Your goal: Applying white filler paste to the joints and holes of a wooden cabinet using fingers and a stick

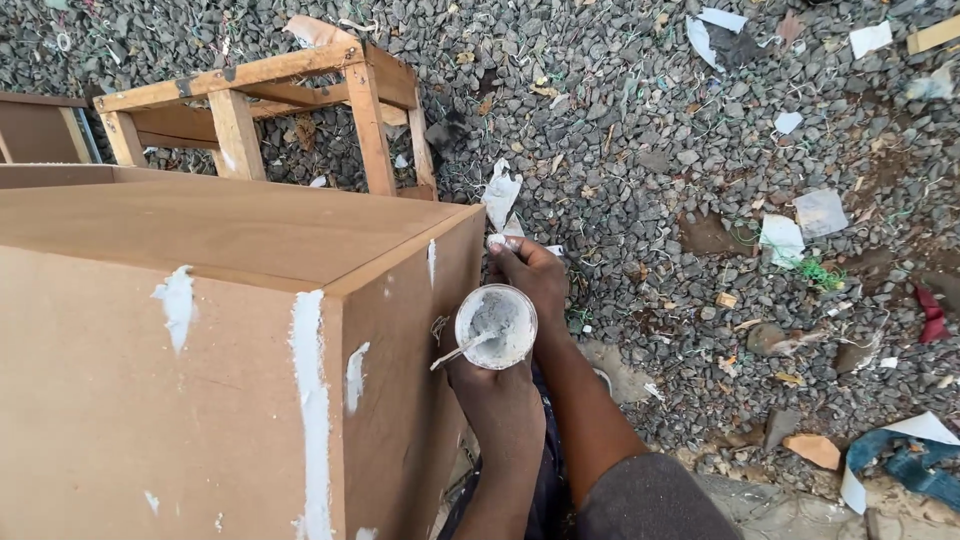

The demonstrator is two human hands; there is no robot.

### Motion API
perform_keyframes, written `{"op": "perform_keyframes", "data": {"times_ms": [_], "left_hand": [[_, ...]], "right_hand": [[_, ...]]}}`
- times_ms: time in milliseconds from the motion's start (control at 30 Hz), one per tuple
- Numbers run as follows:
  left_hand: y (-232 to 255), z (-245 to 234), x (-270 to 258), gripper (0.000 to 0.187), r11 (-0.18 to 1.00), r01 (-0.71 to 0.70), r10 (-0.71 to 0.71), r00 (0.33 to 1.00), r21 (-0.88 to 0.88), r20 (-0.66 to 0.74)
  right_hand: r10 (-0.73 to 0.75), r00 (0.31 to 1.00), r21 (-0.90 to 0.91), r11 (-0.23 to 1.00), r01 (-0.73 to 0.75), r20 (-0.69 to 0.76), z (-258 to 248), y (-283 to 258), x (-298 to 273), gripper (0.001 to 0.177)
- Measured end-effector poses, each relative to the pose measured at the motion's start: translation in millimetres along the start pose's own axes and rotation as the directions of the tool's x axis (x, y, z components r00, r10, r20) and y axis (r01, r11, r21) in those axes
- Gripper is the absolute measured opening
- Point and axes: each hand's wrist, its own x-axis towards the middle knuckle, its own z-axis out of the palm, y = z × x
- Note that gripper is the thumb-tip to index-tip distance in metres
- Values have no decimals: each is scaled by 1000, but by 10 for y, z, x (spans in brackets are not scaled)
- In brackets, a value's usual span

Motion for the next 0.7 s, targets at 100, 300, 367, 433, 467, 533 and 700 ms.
{"op": "perform_keyframes", "data": {"times_ms": [100, 300, 367, 433, 467, 533, 700], "left_hand": [[-68, 7, 10, 35, 995, 56, -57, 998, -87, -9], [-110, -9, 14, 46, 991, 130, -131, 991, -26, -40], [-117, -12, 6, 48, 987, 157, -158, 986, -32, -49], [-154, -6, -3, 50, 982, 183, -185, 981, -38, -59], [-190, 1, -9, 48, 981, 186, -190, 979, -58, -76], [-208, 3, -11, 46, 979, 189, -196, 976, -80, -96], [-254, 60, -18, 57, 903, 258, -306, 947, -343, -93]], "right_hand": [[-84, 996, 206, 976, 75, 37, 142, 405, 414, 25], [-125, 991, 285, 949, 136, -55, 330, 383, 446, 22], [-122, 989, 223, 965, 137, -82, 352, 318, 441, 25], [-119, 987, 160, 978, 136, -109, 373, 255, 426, 27], [-143, 983, 112, 981, 156, -117, 383, 225, 415, 25], [-167, 979, 62, 983, 175, -120, 391, 271, 433, 23], [-540, 840, -313, 791, 526, 45, 286, 774, 717, 30]]}}
